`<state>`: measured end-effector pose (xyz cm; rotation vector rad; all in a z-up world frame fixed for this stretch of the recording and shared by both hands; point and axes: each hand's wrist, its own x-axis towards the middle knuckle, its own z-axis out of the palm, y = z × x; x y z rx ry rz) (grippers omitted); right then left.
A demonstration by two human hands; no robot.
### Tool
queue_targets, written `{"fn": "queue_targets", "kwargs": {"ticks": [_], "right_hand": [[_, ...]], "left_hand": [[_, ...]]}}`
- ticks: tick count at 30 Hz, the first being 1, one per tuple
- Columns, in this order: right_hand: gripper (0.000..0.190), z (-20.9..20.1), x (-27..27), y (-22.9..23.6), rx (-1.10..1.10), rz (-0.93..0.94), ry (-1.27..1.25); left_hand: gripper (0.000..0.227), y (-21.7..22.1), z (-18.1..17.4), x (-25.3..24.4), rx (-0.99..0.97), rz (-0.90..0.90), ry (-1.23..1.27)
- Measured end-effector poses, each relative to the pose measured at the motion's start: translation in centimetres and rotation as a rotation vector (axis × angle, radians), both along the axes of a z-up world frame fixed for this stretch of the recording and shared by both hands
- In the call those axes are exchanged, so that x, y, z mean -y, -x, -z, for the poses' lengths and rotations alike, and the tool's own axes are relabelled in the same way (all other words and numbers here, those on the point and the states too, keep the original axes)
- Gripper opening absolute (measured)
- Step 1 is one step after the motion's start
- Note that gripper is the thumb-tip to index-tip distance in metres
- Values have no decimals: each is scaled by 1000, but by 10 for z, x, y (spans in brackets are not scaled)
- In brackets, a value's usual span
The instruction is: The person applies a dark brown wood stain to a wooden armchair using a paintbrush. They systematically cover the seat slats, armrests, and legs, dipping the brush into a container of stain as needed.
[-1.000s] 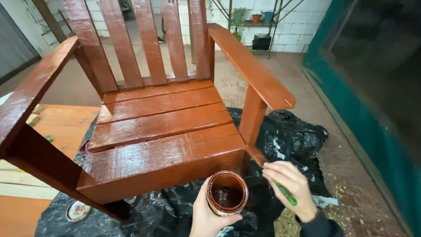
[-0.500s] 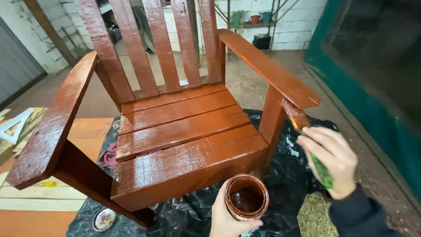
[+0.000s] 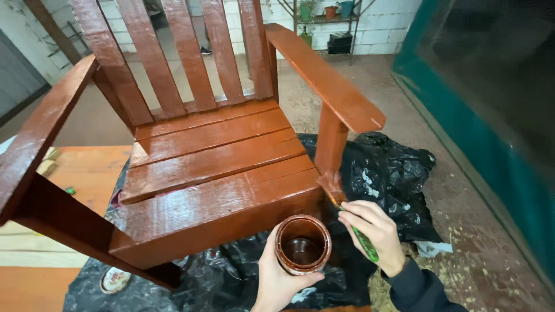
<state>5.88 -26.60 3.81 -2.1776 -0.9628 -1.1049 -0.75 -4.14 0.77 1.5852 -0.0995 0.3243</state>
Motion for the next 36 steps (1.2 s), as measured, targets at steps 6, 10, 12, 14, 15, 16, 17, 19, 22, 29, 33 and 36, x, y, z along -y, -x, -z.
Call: {"fn": "queue_targets", "kwargs": {"ticks": [6, 10, 12, 14, 15, 16, 17, 19, 22, 29, 33, 36], "right_hand": [[17, -30, 42, -27, -14, -220, 43], [8, -67, 65, -55, 35, -420, 43], [9, -91, 69, -62, 124, -495, 19], [10, -111, 75, -66, 175, -538, 32], [12, -120, 77, -67, 238, -548, 43], [12, -121, 78, -67, 228, -570, 40], [12, -124, 79, -69, 250, -570, 30], [12, -117, 80, -76, 280, -577, 13], [14, -81, 80, -88, 316, -537, 20], [18, 4, 85, -78, 19, -506, -6], [15, 9, 86, -79, -69, -584, 36], [10, -10, 85, -83, -84, -633, -8]], "left_hand": [[114, -6, 7, 52, -9, -191, -43], [115, -7, 24, 90, 102, -268, -31], [118, -3, 15, 104, -91, -375, -125], [116, 3, 7, 117, -84, -415, -119], [114, 5, 2, 121, -64, -424, -117], [114, 10, 4, 123, -75, -445, -116], [114, 11, 4, 124, -97, -460, -127], [113, 12, 8, 124, -110, -484, -142], [116, 8, 15, 119, -63, -504, -130], [116, -8, 23, 119, -75, -492, -9], [118, -18, 30, 114, -81, -439, -8], [117, -23, 28, 115, -57, -423, -15]]}}
